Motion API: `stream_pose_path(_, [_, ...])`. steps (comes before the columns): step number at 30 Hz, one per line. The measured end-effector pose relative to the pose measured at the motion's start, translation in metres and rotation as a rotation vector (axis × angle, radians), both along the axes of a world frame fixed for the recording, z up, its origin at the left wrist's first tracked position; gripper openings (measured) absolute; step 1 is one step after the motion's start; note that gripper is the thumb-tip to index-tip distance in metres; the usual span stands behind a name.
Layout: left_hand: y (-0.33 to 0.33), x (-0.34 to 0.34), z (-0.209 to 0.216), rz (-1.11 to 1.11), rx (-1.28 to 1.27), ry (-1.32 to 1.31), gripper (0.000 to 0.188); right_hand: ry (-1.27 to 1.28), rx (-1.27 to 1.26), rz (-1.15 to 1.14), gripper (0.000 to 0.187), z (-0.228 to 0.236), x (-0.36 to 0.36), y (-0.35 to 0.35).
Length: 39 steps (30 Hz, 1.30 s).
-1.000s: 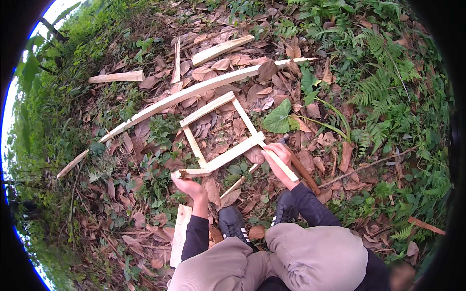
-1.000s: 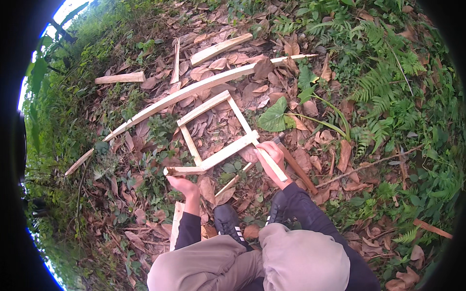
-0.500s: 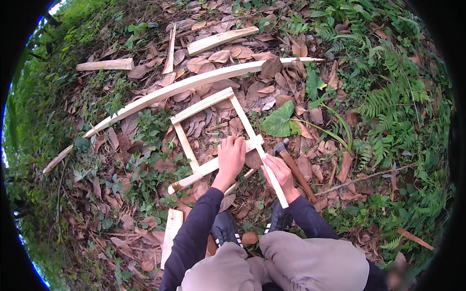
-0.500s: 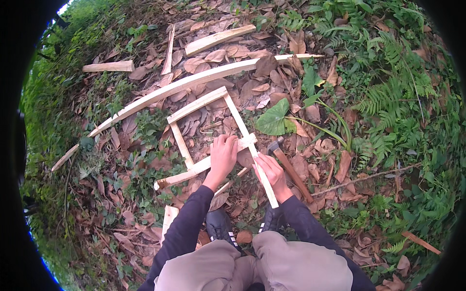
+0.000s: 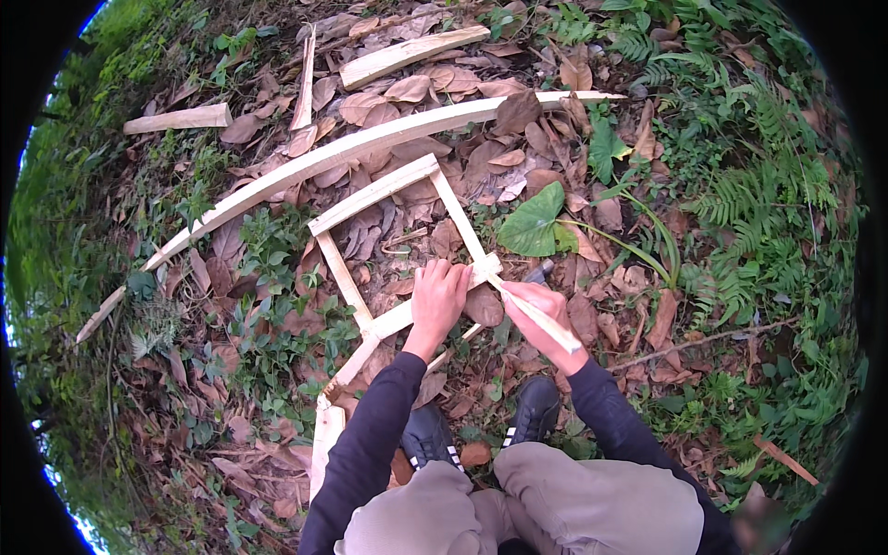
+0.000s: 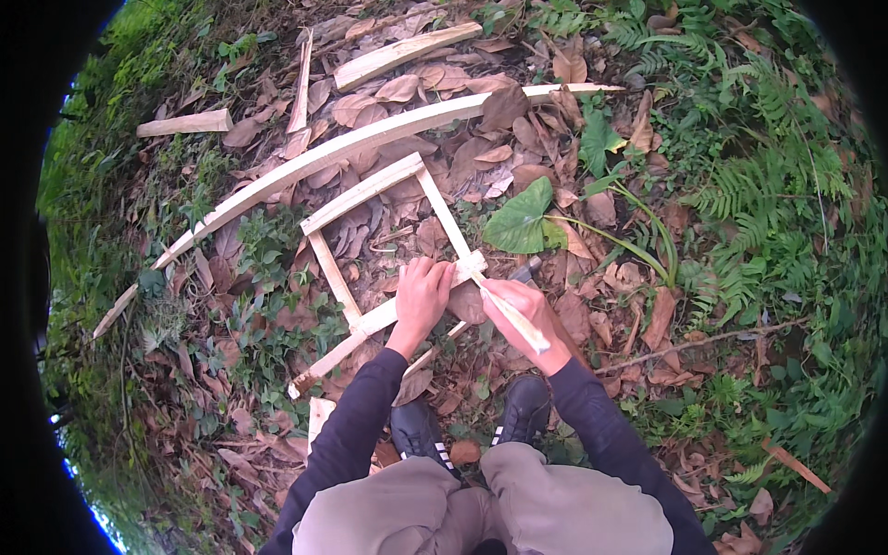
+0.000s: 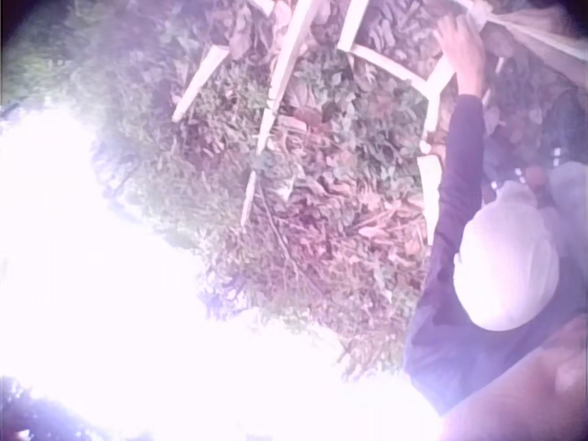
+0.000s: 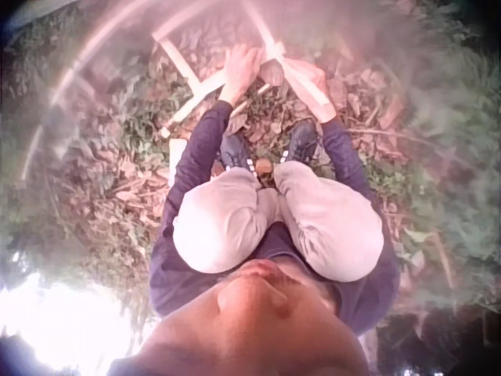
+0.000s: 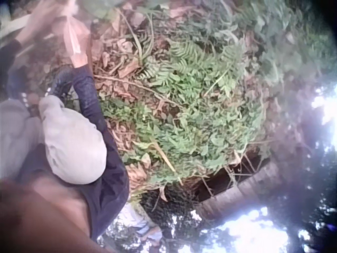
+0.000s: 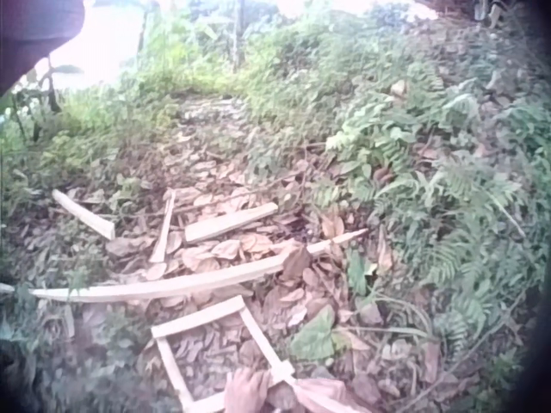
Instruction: The person assembles a small square wooden frame using pre-cut planks and a hammer. They position the pieces on the ground, align the corners, and drive nails into the joints to secure the structure.
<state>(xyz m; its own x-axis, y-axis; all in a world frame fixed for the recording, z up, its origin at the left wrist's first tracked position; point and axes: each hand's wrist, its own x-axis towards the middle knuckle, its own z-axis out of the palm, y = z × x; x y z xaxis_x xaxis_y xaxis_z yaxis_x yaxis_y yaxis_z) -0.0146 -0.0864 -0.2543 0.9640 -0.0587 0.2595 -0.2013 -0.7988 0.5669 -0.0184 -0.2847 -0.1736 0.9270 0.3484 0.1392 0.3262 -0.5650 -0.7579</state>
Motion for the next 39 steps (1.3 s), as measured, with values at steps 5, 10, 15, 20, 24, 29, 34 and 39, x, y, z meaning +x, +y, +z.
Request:
stream_pose_path(5, [0.001,0.003,-0.001,0.037,-0.056,0.036,0.018,0.018,-0.056,0.16,0.02,0.011,0.019,-0.01])
stream_pose_path(10, [0.002,0.003,0.0,0.029,-0.062,0.026,0.018,-0.019,-0.043,0.078,0.024,0.009,-0.003,-0.004])
stream_pose_path(15, [0.003,-0.001,-0.001,0.019,-0.069,0.015,0.018,0.102,-0.002,0.102,0.021,0.013,0.017,0.009])
stream_pose_path(20, [0.002,-0.004,0.001,0.032,-0.112,0.069,0.019,0.151,-0.012,0.127,0.017,0.017,0.024,0.011])
stream_pose_path(24, [0.009,-0.003,0.014,-0.017,-0.42,-0.027,0.028,-0.04,-0.18,0.164,0.019,0.024,0.028,0.024])
stream_pose_path(29, [-0.031,0.007,0.105,-0.311,-0.703,-0.174,0.035,0.276,-0.12,0.136,0.016,0.021,0.038,0.013])
stream_pose_path(34, [-0.046,0.022,0.108,-0.336,-0.885,0.088,0.025,0.229,-0.177,0.015,0.023,0.022,0.03,-0.006])
stream_pose_path(39, [-0.037,0.019,0.097,-0.349,-0.921,0.159,0.035,0.331,-0.465,-0.372,0.033,0.014,-0.025,-0.068])
